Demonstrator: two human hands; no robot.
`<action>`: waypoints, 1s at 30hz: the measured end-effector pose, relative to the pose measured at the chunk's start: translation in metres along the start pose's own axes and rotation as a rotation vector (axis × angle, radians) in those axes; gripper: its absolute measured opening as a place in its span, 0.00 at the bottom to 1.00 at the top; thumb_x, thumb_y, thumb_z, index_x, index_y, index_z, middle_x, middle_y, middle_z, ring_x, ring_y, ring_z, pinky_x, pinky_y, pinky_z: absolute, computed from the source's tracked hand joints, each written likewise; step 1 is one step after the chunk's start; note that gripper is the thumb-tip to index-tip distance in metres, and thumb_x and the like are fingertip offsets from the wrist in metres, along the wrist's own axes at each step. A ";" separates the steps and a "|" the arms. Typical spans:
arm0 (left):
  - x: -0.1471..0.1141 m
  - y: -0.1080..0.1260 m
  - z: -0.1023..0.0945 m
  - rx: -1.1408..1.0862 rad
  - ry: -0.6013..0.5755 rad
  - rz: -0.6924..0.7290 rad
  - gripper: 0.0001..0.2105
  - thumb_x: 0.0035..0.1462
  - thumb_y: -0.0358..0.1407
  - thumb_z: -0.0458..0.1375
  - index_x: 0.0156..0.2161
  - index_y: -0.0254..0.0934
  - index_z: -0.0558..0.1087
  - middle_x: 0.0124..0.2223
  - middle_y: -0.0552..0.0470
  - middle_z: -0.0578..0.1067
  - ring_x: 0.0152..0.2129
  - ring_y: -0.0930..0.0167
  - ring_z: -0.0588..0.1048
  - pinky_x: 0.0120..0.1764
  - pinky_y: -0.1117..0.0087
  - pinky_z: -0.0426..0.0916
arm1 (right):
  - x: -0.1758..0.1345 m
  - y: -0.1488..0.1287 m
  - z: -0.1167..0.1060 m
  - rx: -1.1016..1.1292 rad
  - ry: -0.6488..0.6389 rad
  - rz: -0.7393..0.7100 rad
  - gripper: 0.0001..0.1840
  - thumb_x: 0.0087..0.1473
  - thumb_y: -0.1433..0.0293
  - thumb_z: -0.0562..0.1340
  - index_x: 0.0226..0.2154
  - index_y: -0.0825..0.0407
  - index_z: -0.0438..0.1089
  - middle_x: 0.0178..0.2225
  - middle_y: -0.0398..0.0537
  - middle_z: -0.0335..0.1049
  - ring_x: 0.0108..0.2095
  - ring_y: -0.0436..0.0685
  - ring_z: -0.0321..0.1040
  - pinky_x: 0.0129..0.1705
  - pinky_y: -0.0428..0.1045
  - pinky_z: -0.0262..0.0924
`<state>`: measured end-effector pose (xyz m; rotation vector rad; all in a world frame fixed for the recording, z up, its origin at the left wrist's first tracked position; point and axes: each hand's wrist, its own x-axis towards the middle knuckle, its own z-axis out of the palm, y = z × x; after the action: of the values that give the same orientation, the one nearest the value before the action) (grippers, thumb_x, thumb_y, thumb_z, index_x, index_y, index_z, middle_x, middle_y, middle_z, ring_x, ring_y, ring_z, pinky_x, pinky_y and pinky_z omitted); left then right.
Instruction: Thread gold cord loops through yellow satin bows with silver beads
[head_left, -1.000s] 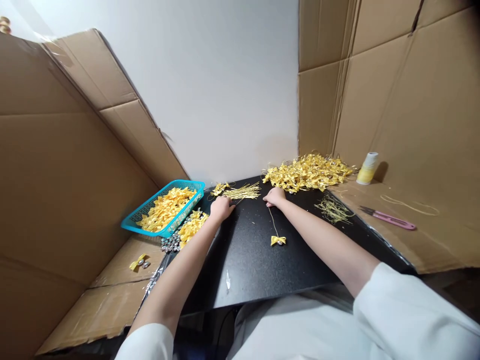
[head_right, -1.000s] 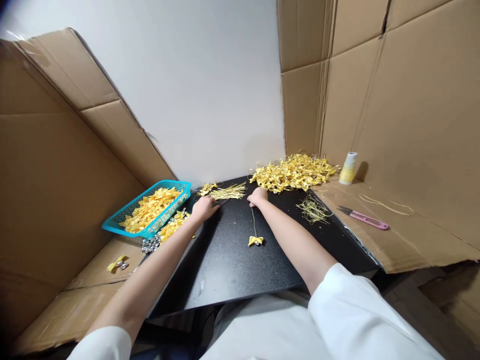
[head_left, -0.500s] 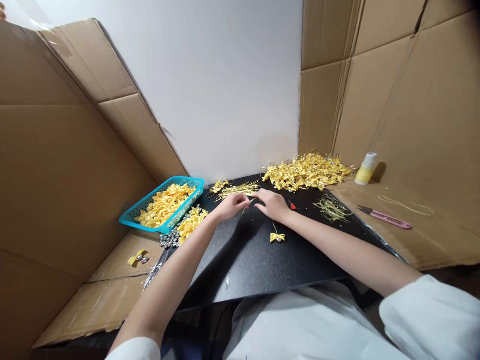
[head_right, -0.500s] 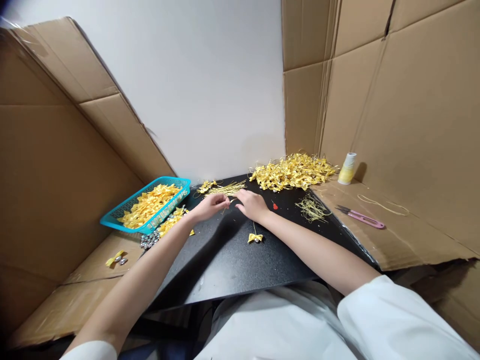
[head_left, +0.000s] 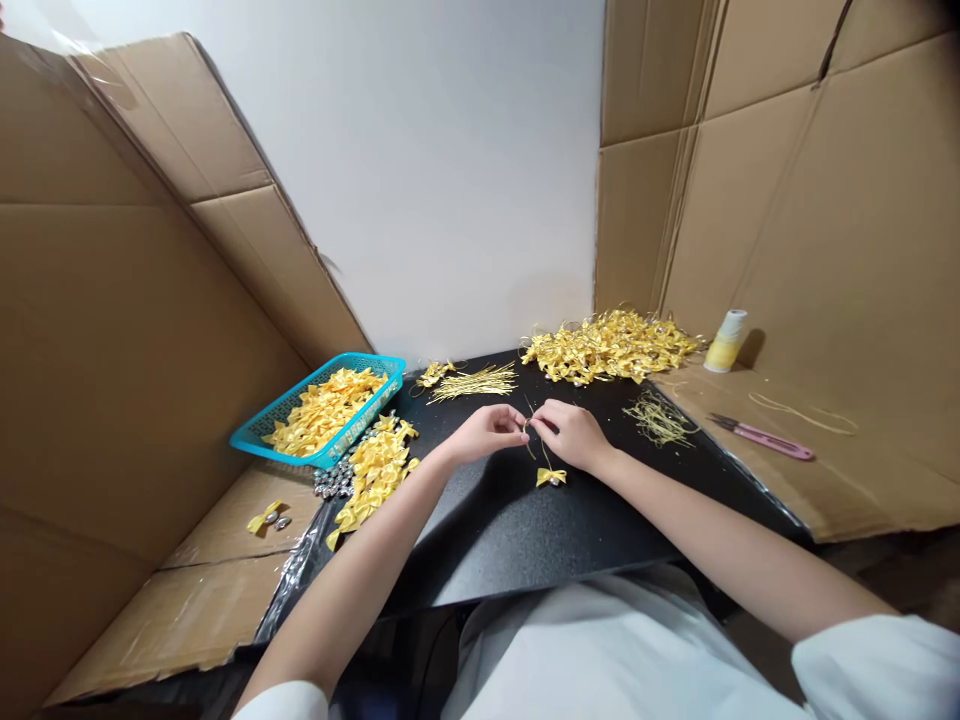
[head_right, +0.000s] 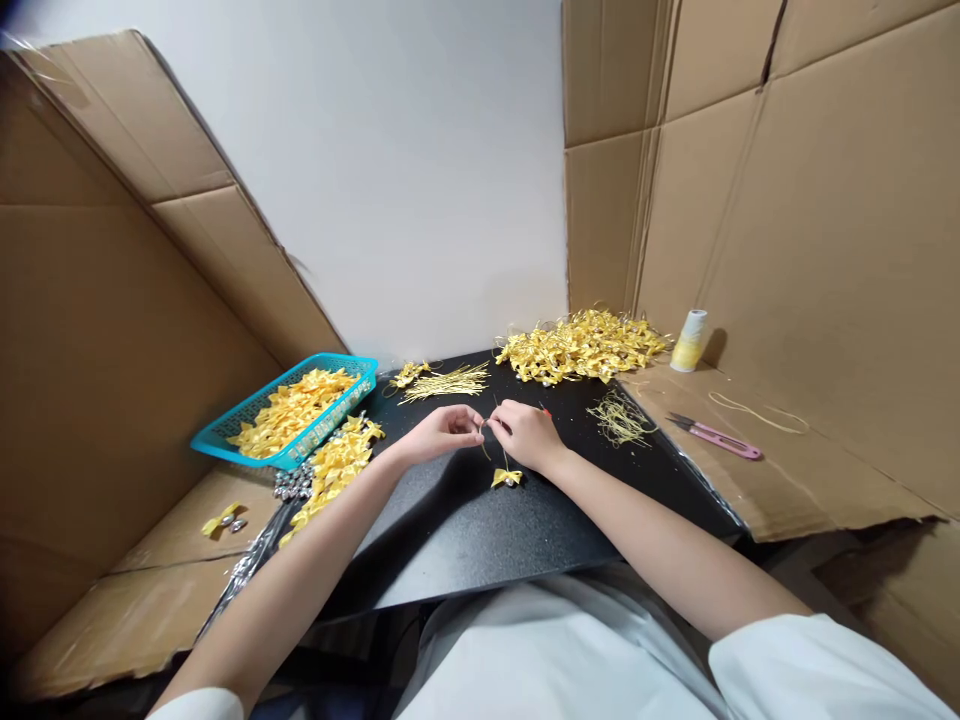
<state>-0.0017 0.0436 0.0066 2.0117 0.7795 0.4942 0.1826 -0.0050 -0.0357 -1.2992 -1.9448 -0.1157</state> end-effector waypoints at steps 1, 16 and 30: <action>-0.003 0.003 0.005 0.061 0.043 0.001 0.16 0.48 0.44 0.63 0.37 0.33 0.71 0.26 0.54 0.72 0.23 0.74 0.68 0.29 0.72 0.61 | -0.001 0.000 0.001 -0.010 -0.001 -0.007 0.09 0.58 0.71 0.58 0.29 0.51 0.72 0.29 0.45 0.73 0.30 0.50 0.68 0.31 0.44 0.55; -0.021 0.005 0.028 1.126 0.461 -0.003 0.15 0.66 0.36 0.42 0.34 0.37 0.70 0.35 0.45 0.72 0.34 0.64 0.69 0.34 0.64 0.58 | -0.004 0.002 0.003 -0.071 -0.041 -0.010 0.12 0.60 0.70 0.55 0.29 0.51 0.72 0.30 0.49 0.72 0.34 0.55 0.66 0.36 0.48 0.57; -0.017 -0.016 0.037 0.391 0.555 0.053 0.11 0.64 0.33 0.43 0.36 0.38 0.68 0.34 0.50 0.68 0.32 0.68 0.68 0.40 0.67 0.62 | 0.000 0.016 0.010 0.293 0.014 0.305 0.08 0.53 0.71 0.60 0.28 0.53 0.76 0.26 0.47 0.72 0.26 0.53 0.65 0.31 0.48 0.60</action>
<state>0.0033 0.0164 -0.0264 2.2824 1.2350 1.0213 0.1908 0.0069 -0.0479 -1.3701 -1.6554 0.2997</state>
